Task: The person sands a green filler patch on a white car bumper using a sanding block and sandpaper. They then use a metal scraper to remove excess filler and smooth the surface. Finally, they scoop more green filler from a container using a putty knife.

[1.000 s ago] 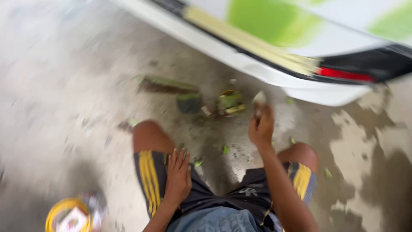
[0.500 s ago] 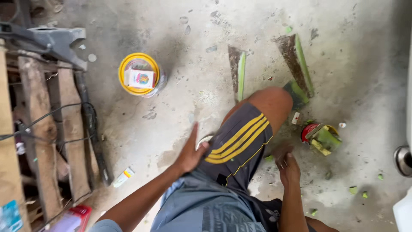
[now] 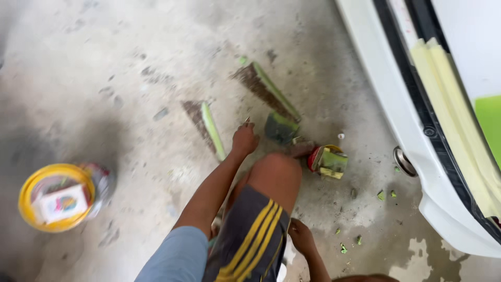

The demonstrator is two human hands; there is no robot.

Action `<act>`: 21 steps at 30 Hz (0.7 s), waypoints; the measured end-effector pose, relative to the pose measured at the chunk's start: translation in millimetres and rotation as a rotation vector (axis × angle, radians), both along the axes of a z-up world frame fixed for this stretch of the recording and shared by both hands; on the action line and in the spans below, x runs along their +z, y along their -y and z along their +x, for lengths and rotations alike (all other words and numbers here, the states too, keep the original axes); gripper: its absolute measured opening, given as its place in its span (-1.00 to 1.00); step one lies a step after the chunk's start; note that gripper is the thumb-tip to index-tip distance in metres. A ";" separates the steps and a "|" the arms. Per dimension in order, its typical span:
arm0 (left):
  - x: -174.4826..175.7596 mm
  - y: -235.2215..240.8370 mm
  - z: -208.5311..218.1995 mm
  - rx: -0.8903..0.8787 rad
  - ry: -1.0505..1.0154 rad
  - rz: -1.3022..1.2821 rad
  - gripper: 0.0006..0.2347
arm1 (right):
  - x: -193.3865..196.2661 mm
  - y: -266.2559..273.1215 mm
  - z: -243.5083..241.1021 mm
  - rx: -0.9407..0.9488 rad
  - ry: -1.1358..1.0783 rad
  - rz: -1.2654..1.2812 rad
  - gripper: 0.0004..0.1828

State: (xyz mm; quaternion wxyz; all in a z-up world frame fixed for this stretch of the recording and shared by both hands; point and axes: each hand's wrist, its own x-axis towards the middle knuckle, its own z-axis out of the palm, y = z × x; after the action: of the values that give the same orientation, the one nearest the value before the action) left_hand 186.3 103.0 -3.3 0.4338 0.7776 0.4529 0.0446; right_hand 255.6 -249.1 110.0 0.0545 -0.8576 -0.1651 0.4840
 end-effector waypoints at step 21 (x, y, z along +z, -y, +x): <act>26.7 -145.2 143.6 -0.678 0.292 0.686 -0.76 | -38.0 -112.6 105.1 -0.407 0.384 0.765 -0.66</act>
State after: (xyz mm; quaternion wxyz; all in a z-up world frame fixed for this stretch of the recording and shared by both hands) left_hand 329.9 248.2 23.4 0.2019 0.9645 0.0689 0.1558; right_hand 360.7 -136.5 72.0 0.4288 -0.8648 -0.1675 0.2004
